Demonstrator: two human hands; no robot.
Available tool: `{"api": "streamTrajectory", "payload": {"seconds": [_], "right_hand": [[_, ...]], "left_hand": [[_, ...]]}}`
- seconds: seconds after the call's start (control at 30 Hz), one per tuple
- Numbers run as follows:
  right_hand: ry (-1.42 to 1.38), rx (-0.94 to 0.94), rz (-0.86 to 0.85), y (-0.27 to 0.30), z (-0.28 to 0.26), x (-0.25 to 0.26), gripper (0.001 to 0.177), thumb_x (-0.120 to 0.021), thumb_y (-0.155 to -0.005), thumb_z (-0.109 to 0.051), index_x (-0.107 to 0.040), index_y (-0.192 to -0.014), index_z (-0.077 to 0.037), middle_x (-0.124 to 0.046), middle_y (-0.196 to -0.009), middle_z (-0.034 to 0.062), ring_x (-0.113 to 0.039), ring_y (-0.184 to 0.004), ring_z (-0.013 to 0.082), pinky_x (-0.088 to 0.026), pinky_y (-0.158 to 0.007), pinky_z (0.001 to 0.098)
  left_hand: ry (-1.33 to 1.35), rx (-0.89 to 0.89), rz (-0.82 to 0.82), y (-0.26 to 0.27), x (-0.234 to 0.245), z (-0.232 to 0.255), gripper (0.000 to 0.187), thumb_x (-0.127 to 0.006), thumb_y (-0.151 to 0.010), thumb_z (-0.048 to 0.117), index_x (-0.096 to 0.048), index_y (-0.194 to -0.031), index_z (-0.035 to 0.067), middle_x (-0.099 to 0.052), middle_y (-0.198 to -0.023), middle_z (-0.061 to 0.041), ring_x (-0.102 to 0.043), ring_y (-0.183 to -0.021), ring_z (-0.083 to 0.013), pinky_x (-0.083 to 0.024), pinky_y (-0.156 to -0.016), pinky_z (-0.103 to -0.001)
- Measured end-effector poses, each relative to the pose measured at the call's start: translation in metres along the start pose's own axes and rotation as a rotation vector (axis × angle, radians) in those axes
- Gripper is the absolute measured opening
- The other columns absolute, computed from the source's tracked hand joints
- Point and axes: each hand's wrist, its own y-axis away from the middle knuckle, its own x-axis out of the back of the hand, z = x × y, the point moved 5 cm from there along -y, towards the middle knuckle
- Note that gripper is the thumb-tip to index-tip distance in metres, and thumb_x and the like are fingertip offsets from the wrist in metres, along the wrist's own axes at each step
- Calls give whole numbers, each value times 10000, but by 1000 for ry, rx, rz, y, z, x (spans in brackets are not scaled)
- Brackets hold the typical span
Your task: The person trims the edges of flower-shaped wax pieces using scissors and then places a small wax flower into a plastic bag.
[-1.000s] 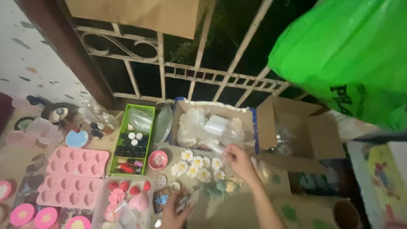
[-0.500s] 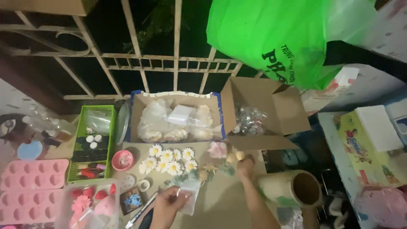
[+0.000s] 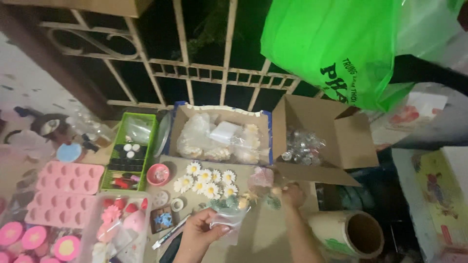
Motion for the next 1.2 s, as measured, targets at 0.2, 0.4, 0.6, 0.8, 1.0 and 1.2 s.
{"api": "streamTrajectory", "payload": {"seconds": [0.2,0.4,0.6,0.8,1.0,1.2], "right_hand": [[-1128,3,-139,138,-49,225,362,-868,-756,-73,-696,-1074,-54,-770,-955,46,-717,-808,137,-589,-703,284],[-1596,494,-486,240,-71,384,409,-878,-678,2,-676,-1030,-50,-772,-866,25,-719,-750,93,-580,-640,241],[-1184,678,-571,260,-84,407,415,-948,-720,8,-747,-1081,-26,-466,-705,-59,-360,-612,32,-300,-536,217],[-1123,582,-503,247,-97,388,400,-915,-706,-27,-659,-1013,-10,-644,-711,-17,-455,-605,33,-354,-518,220],[-1259,622,-614,225,-93,292,185,-753,-946,-149,-731,-1017,20,-743,-937,79,-653,-825,93,-542,-732,256],[-1242,811,-620,266,-94,334,347,-597,-1037,-277,-756,-1192,-10,-758,-1188,65,-688,-1078,112,-542,-939,266]], "left_hand": [[-107,-37,-92,23,-11,56,124,-836,-813,-39,-737,-879,-7,-755,-852,-37,-650,-783,-71,-519,-694,-237],[-403,28,-280,42,-39,122,103,-829,-822,29,-751,-885,7,-765,-838,-10,-659,-760,-49,-545,-674,-223],[-359,78,-401,53,-52,122,126,-827,-820,10,-748,-918,-3,-758,-856,-19,-657,-775,-48,-552,-685,-234],[6,117,-328,54,-66,97,139,-750,-827,21,-717,-962,22,-781,-887,-28,-743,-802,-98,-604,-715,-261],[90,188,-137,52,-59,39,381,-628,-1032,326,-729,-956,-34,-712,-795,-81,-643,-650,-131,-546,-605,-286],[203,260,53,65,-67,44,373,-591,-994,316,-728,-975,-30,-732,-827,-90,-682,-678,-167,-583,-605,-349]]}}
